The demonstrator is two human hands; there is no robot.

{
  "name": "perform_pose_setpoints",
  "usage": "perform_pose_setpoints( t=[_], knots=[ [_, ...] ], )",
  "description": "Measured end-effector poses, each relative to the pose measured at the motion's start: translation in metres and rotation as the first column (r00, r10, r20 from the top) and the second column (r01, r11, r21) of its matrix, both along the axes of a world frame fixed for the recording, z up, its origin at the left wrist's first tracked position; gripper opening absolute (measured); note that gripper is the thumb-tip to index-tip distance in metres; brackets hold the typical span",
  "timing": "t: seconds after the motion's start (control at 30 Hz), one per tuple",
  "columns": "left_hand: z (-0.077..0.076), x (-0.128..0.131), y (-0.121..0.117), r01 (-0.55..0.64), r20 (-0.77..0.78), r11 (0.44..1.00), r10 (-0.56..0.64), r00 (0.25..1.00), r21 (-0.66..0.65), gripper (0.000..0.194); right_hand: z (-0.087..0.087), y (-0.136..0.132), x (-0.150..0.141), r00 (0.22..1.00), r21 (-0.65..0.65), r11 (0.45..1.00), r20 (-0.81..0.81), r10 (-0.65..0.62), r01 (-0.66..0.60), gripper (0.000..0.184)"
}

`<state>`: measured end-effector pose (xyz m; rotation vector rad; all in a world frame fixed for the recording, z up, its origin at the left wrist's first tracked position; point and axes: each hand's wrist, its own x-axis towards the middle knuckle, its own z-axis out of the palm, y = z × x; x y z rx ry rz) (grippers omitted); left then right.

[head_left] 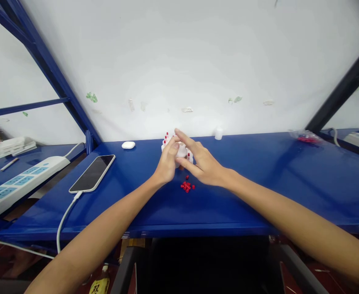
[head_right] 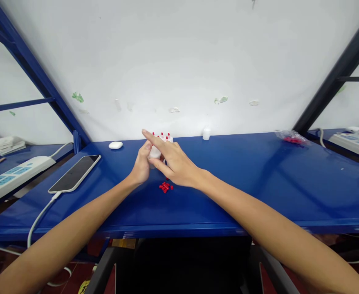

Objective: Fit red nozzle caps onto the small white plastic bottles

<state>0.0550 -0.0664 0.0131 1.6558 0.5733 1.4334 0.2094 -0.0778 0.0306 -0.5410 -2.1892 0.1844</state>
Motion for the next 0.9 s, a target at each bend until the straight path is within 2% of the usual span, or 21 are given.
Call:
perform_pose_setpoints(
  t=[0.1,0.17,0.23,0.3,0.33,0.4,0.47,0.57,0.63,0.7,0.9],
  knots=[
    [0.002,-0.006,0.003,-0.006,-0.092,0.999,0.01,0.996,0.039,0.039,0.001,-0.001,-0.002,0.998,-0.014,0.998,0.014,-0.057,0.057,0.077],
    [0.001,-0.012,0.006,-0.052,-0.173,0.995,0.066,0.983,0.08,0.041,0.001,0.001,-0.001,0.987,0.029,0.986,0.002,-0.163,0.163,0.075],
    [0.0,-0.018,0.009,-0.136,-0.256,0.982,0.167,0.952,0.134,0.044,0.004,0.006,0.003,0.957,0.04,0.956,-0.024,-0.289,0.29,0.066],
    [0.0,-0.024,0.01,-0.221,-0.325,0.954,0.279,0.904,0.204,0.048,0.01,0.011,0.011,0.948,-0.026,0.948,0.044,-0.317,0.318,0.046],
    [0.0,-0.026,0.01,-0.251,-0.357,0.938,0.325,0.876,0.239,0.049,0.013,0.013,0.015,0.954,-0.081,0.957,0.137,-0.267,0.28,0.034],
    [0.001,-0.028,0.01,-0.284,-0.412,0.906,0.399,0.819,0.313,0.048,0.017,0.016,0.023,0.928,-0.214,0.964,0.366,-0.071,0.158,0.018],
    [0.001,-0.028,0.009,-0.282,-0.457,0.886,0.436,0.775,0.368,0.046,0.017,0.018,0.026,0.843,-0.332,0.941,0.524,0.123,0.07,0.016],
    [0.001,-0.026,0.007,-0.256,-0.504,0.873,0.454,0.735,0.415,0.043,0.011,0.02,0.023,0.781,-0.421,0.907,0.57,0.257,0.009,0.019],
    [0.0,-0.024,0.007,-0.254,-0.52,0.87,0.462,0.719,0.422,0.04,0.005,0.022,0.021,0.787,-0.423,0.906,0.555,0.269,-0.011,0.017],
    [-0.001,-0.023,0.008,-0.269,-0.52,0.872,0.465,0.717,0.409,0.036,0.002,0.024,0.021,0.81,-0.393,0.919,0.54,0.226,0.006,0.015],
    [-0.002,-0.022,0.009,-0.323,-0.397,0.894,0.43,0.811,0.31,0.039,-0.003,0.037,0.029,0.847,-0.384,0.919,0.515,0.132,0.09,0.009]
  ],
)
